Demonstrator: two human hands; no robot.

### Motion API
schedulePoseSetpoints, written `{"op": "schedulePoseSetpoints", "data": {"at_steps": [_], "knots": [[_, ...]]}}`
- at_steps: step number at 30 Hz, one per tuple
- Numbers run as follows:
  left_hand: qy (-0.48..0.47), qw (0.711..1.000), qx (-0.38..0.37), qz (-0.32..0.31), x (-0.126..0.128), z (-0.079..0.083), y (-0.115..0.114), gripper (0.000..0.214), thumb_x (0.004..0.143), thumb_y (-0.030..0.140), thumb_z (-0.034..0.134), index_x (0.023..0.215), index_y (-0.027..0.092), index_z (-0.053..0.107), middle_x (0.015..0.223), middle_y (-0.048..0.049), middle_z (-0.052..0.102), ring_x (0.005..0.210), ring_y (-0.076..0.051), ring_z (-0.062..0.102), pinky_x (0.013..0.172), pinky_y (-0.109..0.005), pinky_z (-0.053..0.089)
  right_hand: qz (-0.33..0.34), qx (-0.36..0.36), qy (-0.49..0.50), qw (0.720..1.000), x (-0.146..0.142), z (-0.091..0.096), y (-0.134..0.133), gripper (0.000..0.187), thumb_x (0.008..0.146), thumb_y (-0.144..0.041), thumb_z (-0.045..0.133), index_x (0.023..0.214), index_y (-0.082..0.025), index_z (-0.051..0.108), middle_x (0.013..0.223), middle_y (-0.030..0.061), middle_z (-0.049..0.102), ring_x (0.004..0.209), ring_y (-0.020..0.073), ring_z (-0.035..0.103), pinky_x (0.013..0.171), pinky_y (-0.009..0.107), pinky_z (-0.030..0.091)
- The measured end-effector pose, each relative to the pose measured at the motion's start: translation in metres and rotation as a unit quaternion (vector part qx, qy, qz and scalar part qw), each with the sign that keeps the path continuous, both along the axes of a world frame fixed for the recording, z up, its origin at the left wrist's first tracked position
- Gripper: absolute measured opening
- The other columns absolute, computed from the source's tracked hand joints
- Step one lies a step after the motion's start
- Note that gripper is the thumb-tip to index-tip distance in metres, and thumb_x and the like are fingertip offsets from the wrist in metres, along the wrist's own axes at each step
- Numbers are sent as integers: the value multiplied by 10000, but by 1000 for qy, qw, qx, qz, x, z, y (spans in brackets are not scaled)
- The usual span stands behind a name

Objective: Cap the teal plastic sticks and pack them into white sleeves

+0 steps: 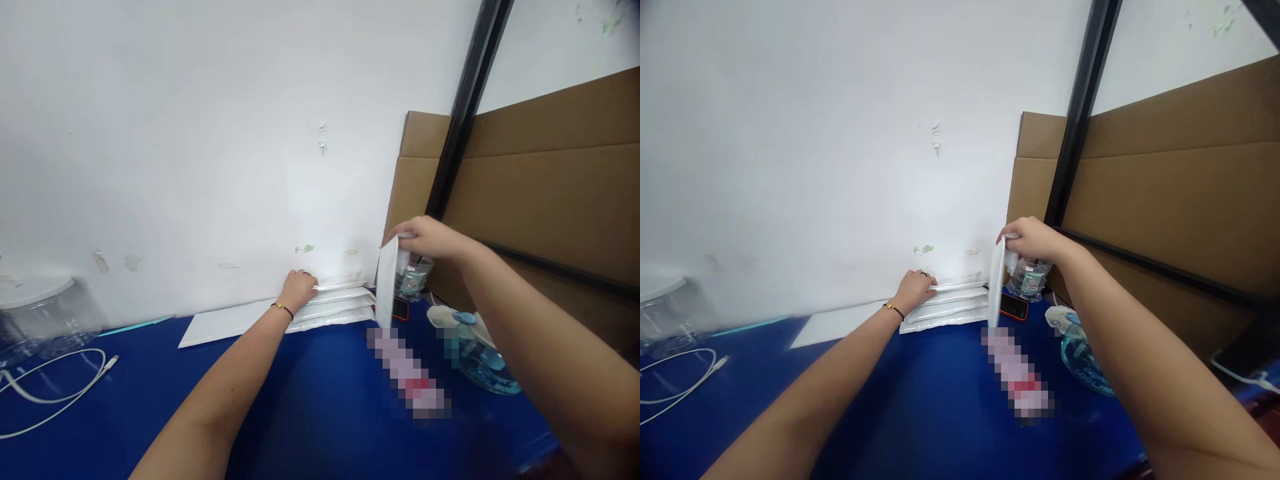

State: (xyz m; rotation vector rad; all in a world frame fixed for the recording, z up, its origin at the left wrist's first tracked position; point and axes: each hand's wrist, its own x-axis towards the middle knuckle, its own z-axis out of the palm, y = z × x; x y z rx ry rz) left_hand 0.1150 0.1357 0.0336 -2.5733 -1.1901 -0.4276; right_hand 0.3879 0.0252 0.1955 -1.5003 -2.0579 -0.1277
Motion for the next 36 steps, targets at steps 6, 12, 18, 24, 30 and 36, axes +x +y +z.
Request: {"op": "schedulePoseSetpoints", "data": {"at_steps": [6, 12, 18, 24, 30, 36], "knots": [[20, 997, 74, -23, -1, -27, -24, 185, 844, 131, 443, 917, 146, 613, 858, -101, 627, 895, -222, 521, 750, -346, 366, -21, 119, 181, 976, -9, -5, 26, 315, 710, -155, 499, 962, -140, 687, 784, 45, 699, 656, 173, 651, 594, 270, 527], [-35, 997, 55, -28, -11, -48, -55, 391, 881, 279, 401, 1248, 158, 458, 1120, -106, 576, 1054, -226, 479, 878, -363, 361, 49, 76, 62, 994, -27, -115, 54, 482, 672, -32, 471, 1066, -236, 660, 1116, 29, 647, 1034, 214, 589, 933, 363, 445], [-71, 995, -14, -67, -35, -31, -69, 431, 822, 298, 470, 1240, 194, 454, 1217, -81, 527, 1081, -205, 495, 934, -327, 362, 50, -70, -61, 994, -27, -161, 68, 549, 644, 20, 428, 1082, -219, 656, 1199, 53, 596, 1094, 217, 554, 978, 344, 397], [-99, 988, -84, 81, -119, -19, -45, 639, 675, 619, 549, 1163, 209, 509, 1188, -97, 542, 1113, -259, 482, 920, -367, 364, 40, -123, -116, 985, -35, -128, 57, 690, 627, -54, 497, 1303, -190, 470, 1365, 94, 438, 1209, 258, 444, 1021, 367, 339], [7, 961, -219, 169, -170, -33, -25, 989, 554, 780, 489, 1330, 177, 378, 1318, -165, 453, 1193, -334, 415, 927, -423, 344, 28, -13, -80, 996, -53, -107, 17, 735, 609, -51, 498, 1323, -209, 425, 1437, 71, 325, 1316, 272, 275, 1088, 447, 196], [28, 963, -223, 148, -166, -20, -53, 720, 594, 603, 566, 1197, 216, 503, 1115, -116, 595, 1031, -304, 539, 807, -368, 422, 116, -27, 177, 977, -105, -125, -38, 484, 693, -124, 513, 1163, -229, 556, 1193, 69, 561, 1078, 227, 518, 938, 387, 402]]}}
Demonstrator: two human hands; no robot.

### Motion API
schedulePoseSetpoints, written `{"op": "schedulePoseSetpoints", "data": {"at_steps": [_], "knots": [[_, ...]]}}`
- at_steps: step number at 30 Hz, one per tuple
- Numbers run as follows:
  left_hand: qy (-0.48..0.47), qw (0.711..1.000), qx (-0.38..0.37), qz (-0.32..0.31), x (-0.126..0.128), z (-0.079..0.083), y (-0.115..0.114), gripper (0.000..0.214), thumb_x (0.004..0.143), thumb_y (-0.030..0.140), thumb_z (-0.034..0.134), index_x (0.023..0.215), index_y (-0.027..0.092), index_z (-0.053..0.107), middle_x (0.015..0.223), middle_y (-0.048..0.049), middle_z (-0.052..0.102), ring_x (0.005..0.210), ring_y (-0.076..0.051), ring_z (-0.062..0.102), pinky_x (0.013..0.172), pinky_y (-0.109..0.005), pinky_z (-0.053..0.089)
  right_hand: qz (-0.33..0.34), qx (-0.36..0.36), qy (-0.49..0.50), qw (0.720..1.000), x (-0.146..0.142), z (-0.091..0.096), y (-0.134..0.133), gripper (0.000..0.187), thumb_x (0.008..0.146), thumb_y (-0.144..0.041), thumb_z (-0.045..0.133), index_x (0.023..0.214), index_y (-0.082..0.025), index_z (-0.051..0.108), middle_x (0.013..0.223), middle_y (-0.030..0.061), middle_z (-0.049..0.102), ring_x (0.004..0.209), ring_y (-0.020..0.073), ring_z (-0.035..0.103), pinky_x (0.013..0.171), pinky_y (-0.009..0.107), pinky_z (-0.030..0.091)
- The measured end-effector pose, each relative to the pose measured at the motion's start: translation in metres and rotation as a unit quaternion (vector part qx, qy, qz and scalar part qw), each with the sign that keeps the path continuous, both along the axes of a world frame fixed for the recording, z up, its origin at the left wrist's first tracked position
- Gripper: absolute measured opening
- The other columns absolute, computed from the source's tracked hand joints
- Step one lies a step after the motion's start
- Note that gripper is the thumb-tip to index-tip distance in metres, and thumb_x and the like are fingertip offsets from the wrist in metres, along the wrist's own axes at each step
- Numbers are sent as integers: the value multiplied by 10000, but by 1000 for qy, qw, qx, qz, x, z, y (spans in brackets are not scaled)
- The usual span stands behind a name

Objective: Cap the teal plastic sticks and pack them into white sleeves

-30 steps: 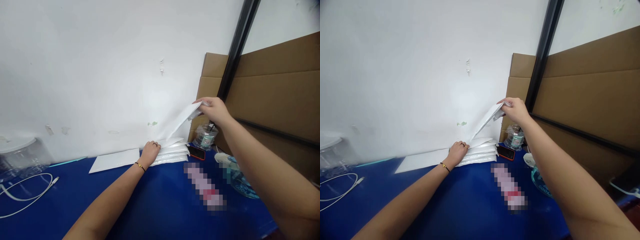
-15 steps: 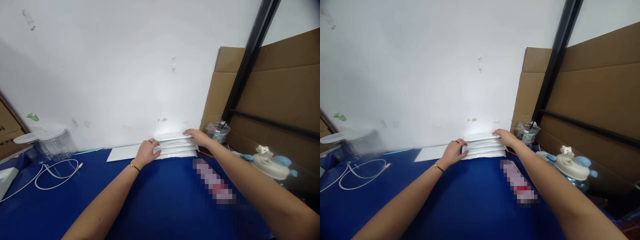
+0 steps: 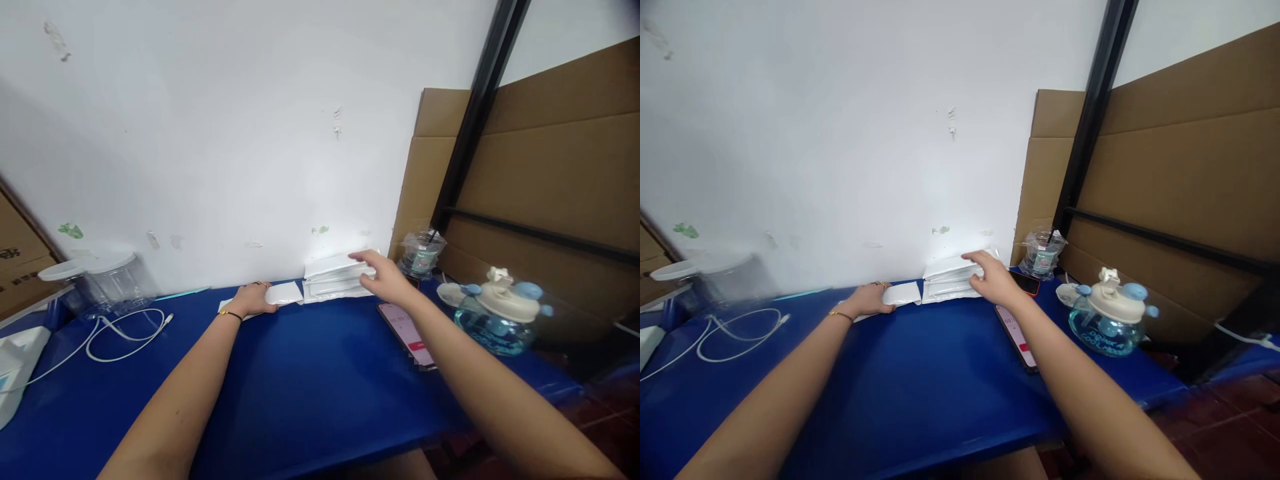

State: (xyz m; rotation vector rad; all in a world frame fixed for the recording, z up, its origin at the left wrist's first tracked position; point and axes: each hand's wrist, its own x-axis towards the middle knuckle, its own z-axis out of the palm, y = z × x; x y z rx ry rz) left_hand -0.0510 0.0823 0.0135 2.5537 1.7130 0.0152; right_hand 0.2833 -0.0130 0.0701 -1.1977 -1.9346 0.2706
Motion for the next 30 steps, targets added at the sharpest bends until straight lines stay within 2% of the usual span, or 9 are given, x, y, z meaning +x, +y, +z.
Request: {"op": "schedulePoseSetpoints", "data": {"at_steps": [3, 8, 10, 13, 17, 20, 24, 27, 30], "knots": [[-38, 999, -22, -31, 0, 9, -28, 631, 571, 501, 609, 1126, 212, 527, 1041, -74, 617, 968, -277, 570, 798, -339, 433, 39, -165, 222, 960, -38, -33, -12, 377, 720, -243, 593, 1094, -208, 566, 1050, 69, 619, 967, 193, 571, 893, 358, 433], [-179, 977, 33, -110, 18, 12, -81, 586, 608, 360, 591, 1160, 198, 483, 1122, -56, 571, 980, -233, 559, 843, -302, 427, 157, -446, 507, 721, -78, -71, -18, 339, 761, -373, 591, 1042, -190, 540, 960, 74, 645, 867, 194, 623, 747, 346, 502], [-208, 969, 23, -133, 32, 10, -99, 608, 633, 357, 584, 1207, 209, 451, 1122, -51, 572, 966, -225, 564, 823, -299, 435, 212, -477, 535, 665, -80, -75, -22, 267, 774, -304, 584, 1000, -164, 553, 850, 61, 661, 760, 184, 638, 667, 321, 514], [-191, 968, 37, -156, 50, 7, -118, 809, 604, 419, 639, 1330, 245, 328, 1227, -58, 521, 1053, -248, 527, 862, -313, 409, 210, -437, 542, 686, -74, -76, -27, 246, 729, -185, 630, 962, -135, 569, 779, 54, 674, 693, 173, 639, 650, 299, 518], [-83, 987, 79, -116, 62, 3, -127, 841, 613, 393, 633, 1368, 262, 286, 1200, -77, 539, 1060, -270, 523, 864, -331, 378, 82, -285, 522, 800, -64, -78, -28, 305, 613, -133, 719, 879, -158, 571, 673, 5, 662, 584, 144, 614, 566, 250, 504], [-27, 990, 109, -87, 63, 9, -126, 755, 644, 325, 579, 1352, 274, 320, 1091, -71, 585, 987, -258, 557, 824, -325, 376, 51, -221, 535, 814, -59, -79, -23, 326, 587, -147, 732, 866, -180, 565, 636, -20, 643, 546, 130, 592, 534, 234, 491], [25, 986, 136, -98, 64, 41, -121, 765, 623, 301, 575, 1347, 297, 326, 1073, -67, 583, 949, -248, 563, 813, -326, 359, 50, -258, 628, 732, -54, -80, -15, 190, 727, -305, 622, 863, -182, 572, 750, 17, 654, 652, 147, 613, 610, 262, 511], [75, 974, 163, -138, 73, 75, -118, 734, 593, 302, 616, 1295, 308, 400, 1009, -65, 593, 941, -262, 551, 849, -373, 314, 51, -349, 689, 634, -54, -82, -13, 285, 845, -431, 408, 960, -207, 542, 853, 39, 659, 755, 188, 636, 658, 355, 524], [103, 967, 175, -155, 95, 103, -118, 650, 563, 323, 684, 1189, 291, 515, 977, -73, 598, 1000, -289, 515, 902, -413, 244, 89, -398, 715, 568, -61, -83, -15, 354, 883, -453, 283, 1023, -216, 506, 913, 59, 662, 835, 212, 645, 679, 410, 521]]}}
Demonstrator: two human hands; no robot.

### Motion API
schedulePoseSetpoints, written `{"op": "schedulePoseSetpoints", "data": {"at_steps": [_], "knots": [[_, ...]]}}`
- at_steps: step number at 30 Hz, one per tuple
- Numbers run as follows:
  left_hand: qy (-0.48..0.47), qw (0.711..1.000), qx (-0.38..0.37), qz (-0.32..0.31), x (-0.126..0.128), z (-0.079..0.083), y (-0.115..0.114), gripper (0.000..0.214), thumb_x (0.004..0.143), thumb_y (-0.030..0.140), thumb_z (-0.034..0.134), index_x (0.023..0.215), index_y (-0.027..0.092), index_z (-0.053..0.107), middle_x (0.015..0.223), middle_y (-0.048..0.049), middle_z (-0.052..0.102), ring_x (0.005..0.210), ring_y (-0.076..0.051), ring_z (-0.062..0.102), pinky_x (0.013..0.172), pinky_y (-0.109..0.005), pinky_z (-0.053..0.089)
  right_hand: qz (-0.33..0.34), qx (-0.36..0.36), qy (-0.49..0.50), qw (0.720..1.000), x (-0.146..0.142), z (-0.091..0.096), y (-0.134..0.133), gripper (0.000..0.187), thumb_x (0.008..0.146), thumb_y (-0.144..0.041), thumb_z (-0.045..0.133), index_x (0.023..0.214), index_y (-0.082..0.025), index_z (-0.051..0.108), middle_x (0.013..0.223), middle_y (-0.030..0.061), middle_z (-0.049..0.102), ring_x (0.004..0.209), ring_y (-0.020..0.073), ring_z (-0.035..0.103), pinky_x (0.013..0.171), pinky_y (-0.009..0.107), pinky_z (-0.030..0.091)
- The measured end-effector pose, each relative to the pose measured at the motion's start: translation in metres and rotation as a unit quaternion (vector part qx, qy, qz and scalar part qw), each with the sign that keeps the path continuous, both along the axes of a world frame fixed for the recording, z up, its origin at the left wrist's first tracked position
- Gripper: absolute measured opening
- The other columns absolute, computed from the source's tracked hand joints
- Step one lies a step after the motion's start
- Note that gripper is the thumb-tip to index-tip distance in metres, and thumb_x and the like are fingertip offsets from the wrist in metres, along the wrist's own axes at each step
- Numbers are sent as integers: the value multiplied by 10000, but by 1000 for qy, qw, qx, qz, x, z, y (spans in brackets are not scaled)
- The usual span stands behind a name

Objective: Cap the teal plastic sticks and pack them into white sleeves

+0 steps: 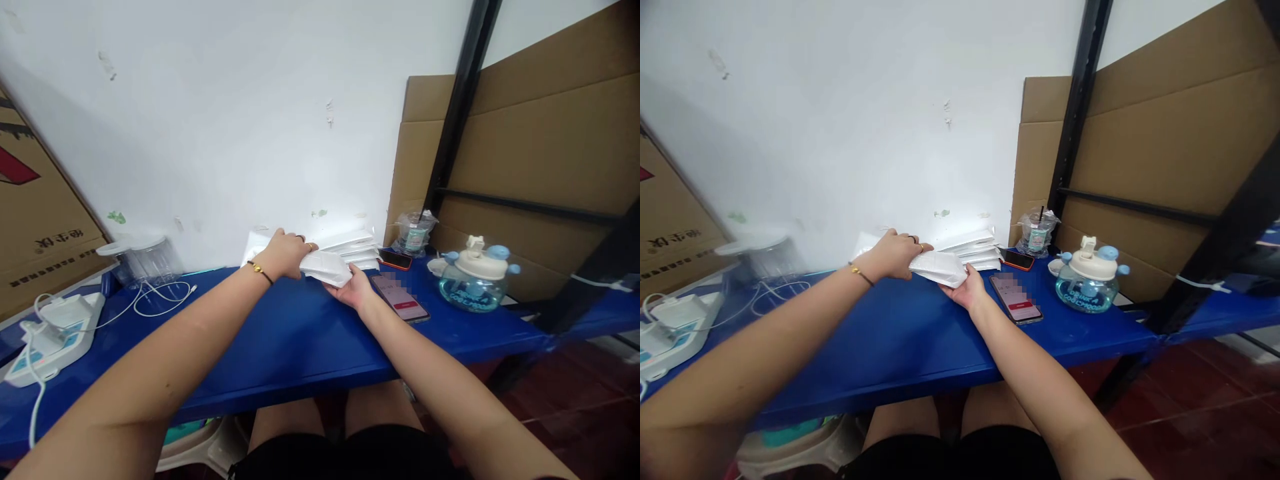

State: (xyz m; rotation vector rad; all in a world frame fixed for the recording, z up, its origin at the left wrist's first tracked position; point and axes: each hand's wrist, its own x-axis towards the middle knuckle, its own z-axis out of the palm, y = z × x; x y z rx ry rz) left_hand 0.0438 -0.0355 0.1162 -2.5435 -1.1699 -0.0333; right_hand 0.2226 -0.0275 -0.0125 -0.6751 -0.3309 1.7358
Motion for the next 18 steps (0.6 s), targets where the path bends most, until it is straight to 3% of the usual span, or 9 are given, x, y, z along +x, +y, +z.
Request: {"op": "schedulePoseSetpoints", "data": {"at_steps": [4, 8, 13, 18], "knots": [[25, 1000, 0, 4, 32, 19, 1, 489, 538, 379, 745, 1000, 271, 626, 948, -64, 614, 1067, -303, 455, 938, -410, 192, 10, 1, 44, 999, -9, 1, -2, 330, 898, -389, 275, 987, -195, 527, 839, 59, 673, 799, 197, 654, 665, 368, 533], [62, 998, 4, -9, 50, 32, 4, 462, 520, 371, 766, 953, 261, 650, 957, -59, 613, 1087, -317, 408, 954, -426, 166, -3, -10, 49, 999, -10, -2, 1, 224, 878, -308, 365, 942, -186, 541, 748, 33, 673, 723, 171, 655, 616, 315, 540], [88, 996, 26, -8, 51, 42, 7, 423, 566, 438, 731, 933, 240, 658, 938, -58, 600, 1092, -313, 404, 961, -428, 163, -70, -64, 40, 995, -10, -1, 0, 101, 822, -272, 524, 852, -176, 534, 586, -20, 621, 527, 119, 606, 488, 221, 507], [65, 998, 18, 7, 37, 40, 4, 439, 594, 478, 698, 965, 248, 652, 905, -57, 603, 1067, -301, 432, 957, -422, 178, -108, -29, -66, 992, -15, 4, -7, 171, 738, -309, 644, 794, -177, 551, 514, -32, 585, 430, 118, 550, 356, 192, 414]]}}
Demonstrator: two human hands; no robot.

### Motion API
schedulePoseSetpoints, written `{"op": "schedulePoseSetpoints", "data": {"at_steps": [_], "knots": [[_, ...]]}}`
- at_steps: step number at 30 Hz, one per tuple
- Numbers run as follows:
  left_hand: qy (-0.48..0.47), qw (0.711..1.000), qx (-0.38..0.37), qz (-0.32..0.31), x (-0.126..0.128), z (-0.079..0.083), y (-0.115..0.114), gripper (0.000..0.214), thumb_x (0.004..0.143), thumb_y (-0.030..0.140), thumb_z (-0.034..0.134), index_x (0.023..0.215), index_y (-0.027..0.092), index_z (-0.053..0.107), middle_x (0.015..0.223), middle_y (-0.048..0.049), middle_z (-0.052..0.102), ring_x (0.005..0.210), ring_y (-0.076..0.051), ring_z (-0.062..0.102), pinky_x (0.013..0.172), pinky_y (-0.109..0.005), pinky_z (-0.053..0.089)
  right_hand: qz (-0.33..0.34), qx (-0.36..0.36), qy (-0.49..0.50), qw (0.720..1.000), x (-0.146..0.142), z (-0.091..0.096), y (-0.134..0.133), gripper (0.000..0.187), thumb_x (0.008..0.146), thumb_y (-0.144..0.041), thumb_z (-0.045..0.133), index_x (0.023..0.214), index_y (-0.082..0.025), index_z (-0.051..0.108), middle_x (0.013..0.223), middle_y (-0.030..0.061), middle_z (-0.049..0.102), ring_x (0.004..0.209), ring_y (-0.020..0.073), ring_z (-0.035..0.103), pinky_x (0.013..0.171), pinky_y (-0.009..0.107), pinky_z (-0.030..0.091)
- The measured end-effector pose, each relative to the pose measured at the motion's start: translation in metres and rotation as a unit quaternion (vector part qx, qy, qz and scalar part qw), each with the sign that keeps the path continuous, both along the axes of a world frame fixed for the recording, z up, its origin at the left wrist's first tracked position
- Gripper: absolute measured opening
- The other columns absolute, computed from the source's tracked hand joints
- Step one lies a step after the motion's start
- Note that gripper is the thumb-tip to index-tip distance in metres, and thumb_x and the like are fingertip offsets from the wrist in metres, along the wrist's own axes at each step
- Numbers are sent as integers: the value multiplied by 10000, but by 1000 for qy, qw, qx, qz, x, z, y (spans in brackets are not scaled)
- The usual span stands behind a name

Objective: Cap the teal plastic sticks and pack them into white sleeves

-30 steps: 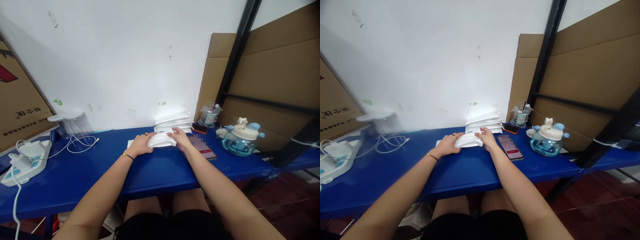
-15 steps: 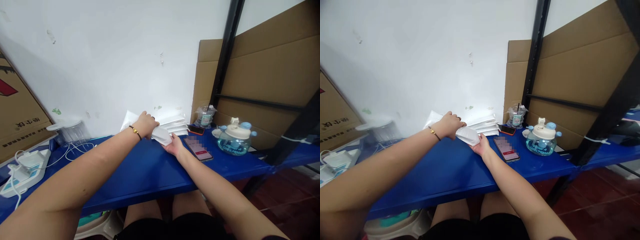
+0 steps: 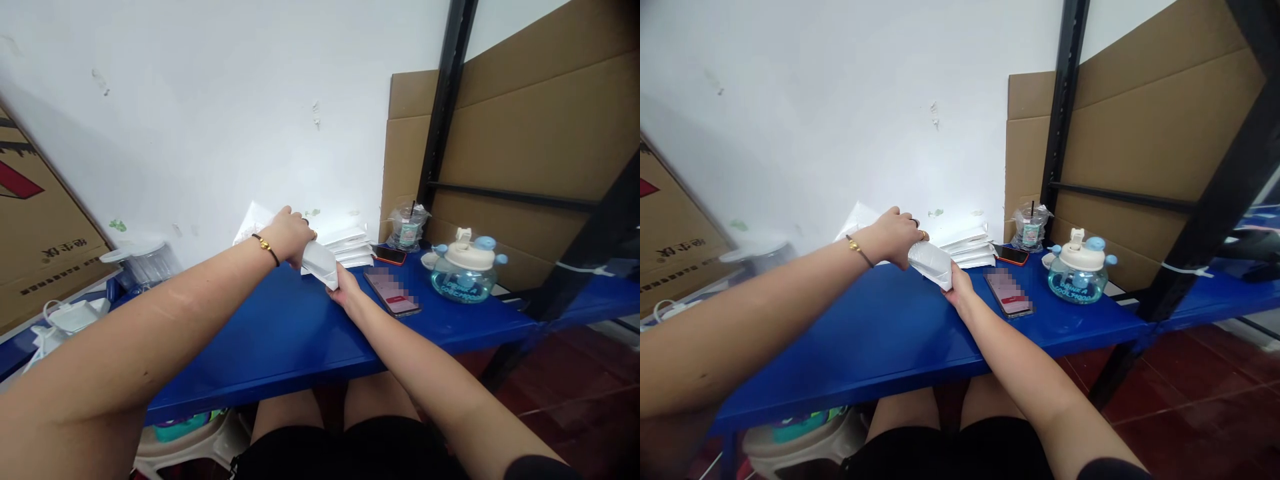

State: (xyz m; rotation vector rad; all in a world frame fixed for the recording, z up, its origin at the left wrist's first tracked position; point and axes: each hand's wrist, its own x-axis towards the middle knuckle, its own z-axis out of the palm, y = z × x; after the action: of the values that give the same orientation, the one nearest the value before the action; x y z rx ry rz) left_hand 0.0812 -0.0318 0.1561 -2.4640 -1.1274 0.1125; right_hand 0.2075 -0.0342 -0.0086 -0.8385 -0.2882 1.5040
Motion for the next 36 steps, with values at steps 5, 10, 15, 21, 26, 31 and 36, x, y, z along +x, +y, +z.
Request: {"op": "schedulePoseSetpoints", "data": {"at_steps": [5, 10, 15, 21, 26, 31, 36], "knots": [[26, 999, -9, 21, -16, 4, -19, 525, 528, 459, 723, 999, 248, 631, 886, -47, 609, 987, -273, 494, 929, -399, 241, -60, 43, -123, 990, 5, -9, 7, 209, 752, -337, 624, 690, -170, 513, 416, -50, 487, 322, 88, 448, 264, 170, 255], [67, 990, -63, 105, -50, 10, -29, 532, 522, 422, 694, 1020, 254, 616, 897, -56, 628, 899, -260, 545, 865, -384, 330, -91, 47, -285, 953, 21, -21, 16, 265, 765, -391, 577, 635, -179, 487, 396, -39, 460, 331, 121, 489, 263, 184, 217], [39, 973, -154, 168, -120, -11, -17, 550, 527, 410, 649, 1060, 284, 592, 980, -58, 638, 893, -271, 564, 850, -409, 368, -113, 47, -482, 868, 35, -29, 18, 361, 783, -483, 492, 600, -174, 529, 426, -19, 466, 383, 141, 530, 332, 208, 317], [-45, 923, -294, 243, -200, -79, -3, 791, 460, 424, 678, 1215, 275, 495, 1114, -42, 617, 951, -268, 572, 793, -321, 440, -85, 71, -696, 710, 34, -31, 14, 426, 842, -448, 393, 547, -177, 539, 489, 32, 540, 500, 150, 544, 510, 226, 363], [-51, 918, -275, 282, -227, -115, 3, 1161, 381, 590, 711, 1395, 244, 262, 1374, -145, 399, 1209, -364, 397, 940, -444, 364, -77, 81, -765, 635, 22, -31, 9, 403, 871, -419, 361, 648, -177, 593, 649, 72, 616, 654, 178, 557, 589, 243, 346], [-159, 941, -202, 220, -166, -118, -7, 1134, 519, 770, 531, 1431, 212, 154, 1493, -128, 139, 1350, -351, 133, 1041, -476, 236, -80, 88, -799, 589, 12, -34, 4, 397, 877, -403, 361, 688, -166, 617, 866, 117, 631, 809, 196, 561, 670, 257, 365], [-206, 955, -207, 44, -58, -146, -18, 1090, 593, 802, 432, 1434, 178, 130, 1494, -146, 114, 1363, -333, 83, 1073, -465, 160, -76, 93, -810, 575, 9, -37, 5, 342, 842, -397, 411, 673, -174, 607, 788, 101, 622, 791, 211, 548, 704, 293, 381]]}}
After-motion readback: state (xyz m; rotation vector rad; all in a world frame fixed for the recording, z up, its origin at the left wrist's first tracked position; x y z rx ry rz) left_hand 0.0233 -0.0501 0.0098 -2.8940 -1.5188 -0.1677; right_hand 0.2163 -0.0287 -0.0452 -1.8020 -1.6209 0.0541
